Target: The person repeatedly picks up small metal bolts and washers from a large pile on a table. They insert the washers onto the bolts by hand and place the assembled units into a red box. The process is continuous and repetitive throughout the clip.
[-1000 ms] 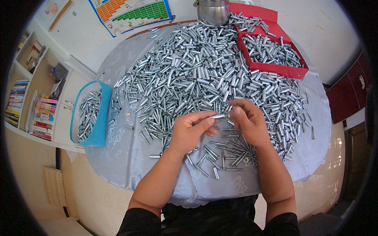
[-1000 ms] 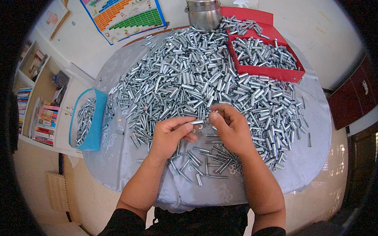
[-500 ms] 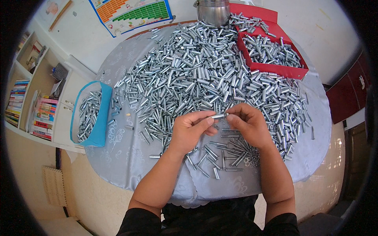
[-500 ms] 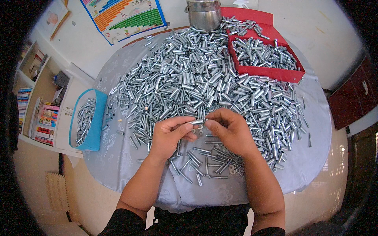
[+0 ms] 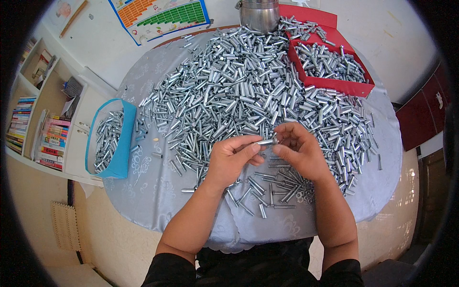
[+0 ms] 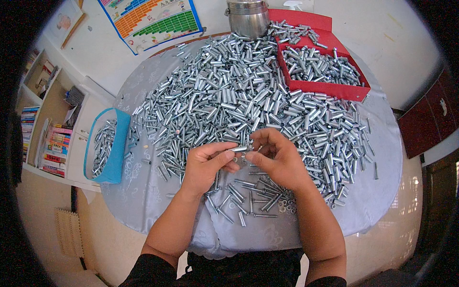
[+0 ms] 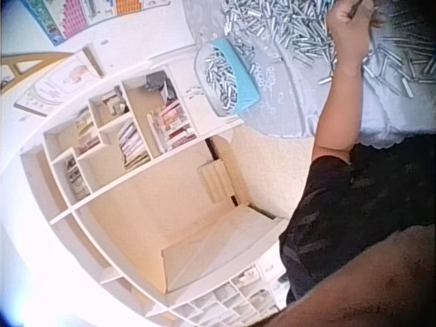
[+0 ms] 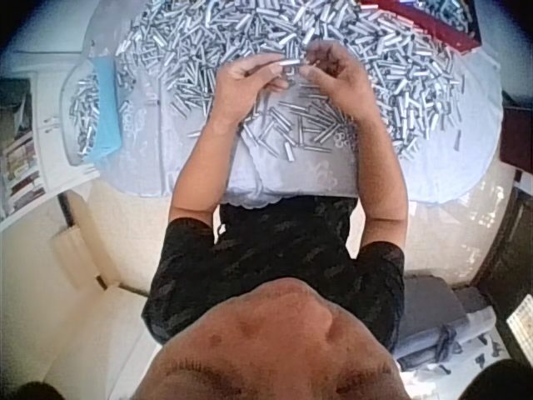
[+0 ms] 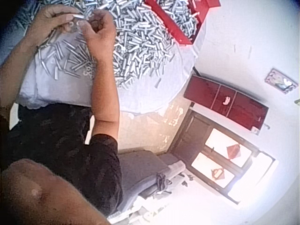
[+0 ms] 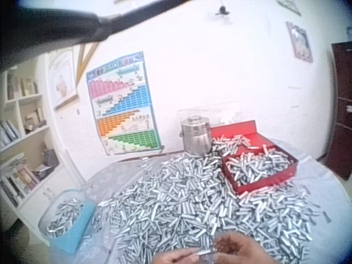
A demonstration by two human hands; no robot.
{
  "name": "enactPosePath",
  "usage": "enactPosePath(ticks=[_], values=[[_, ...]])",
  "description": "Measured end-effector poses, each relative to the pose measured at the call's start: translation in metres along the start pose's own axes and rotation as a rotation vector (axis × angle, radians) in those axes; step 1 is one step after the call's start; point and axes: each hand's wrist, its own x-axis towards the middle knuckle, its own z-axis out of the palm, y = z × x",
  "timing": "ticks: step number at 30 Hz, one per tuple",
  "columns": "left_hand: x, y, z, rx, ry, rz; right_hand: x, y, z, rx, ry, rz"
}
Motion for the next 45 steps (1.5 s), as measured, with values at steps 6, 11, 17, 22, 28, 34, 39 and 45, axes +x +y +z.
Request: enactPosePath(ticks=[6, 11, 17, 22, 28, 34, 39, 45], values=[[-0.001, 0.001, 0.0, -0.003, 0.002, -0.005, 0.0, -0.005, -0.011, -0.027, -0.118, 0.125], [0.0, 0.0, -0.001, -0.008, 0.001, -0.007, -0.001, -0.001, -0.008, -0.037, -0.118, 0.086], [0.0, 0.002, 0.0, -0.011, -0.009, -0.007, -0.001, -0.004, -0.006, 0.128, -0.09, 0.062], [-0.001, 0.001, 0.0, -0.014, -0.005, -0.007, 0.0, -0.003, -0.016, -0.128, -0.195, 0.206], [0.0, 0.001, 0.0, -0.015, -0.014, -0.011, -0.002, -0.004, -0.002, 0.112, -0.041, 0.048], [-0.004, 0.002, 0.004, 0.068, 0.009, -0.003, 0.0, 0.0, -0.005, 0.034, -0.043, 0.096], [-0.005, -0.001, 0.005, 0.101, 0.016, 0.057, 0.0, -0.005, -0.007, -0.05, -0.082, 0.184], [-0.004, -0.001, 0.007, 0.061, 0.039, 0.025, -0.001, -0.003, 0.006, 0.171, 0.016, 0.071]])
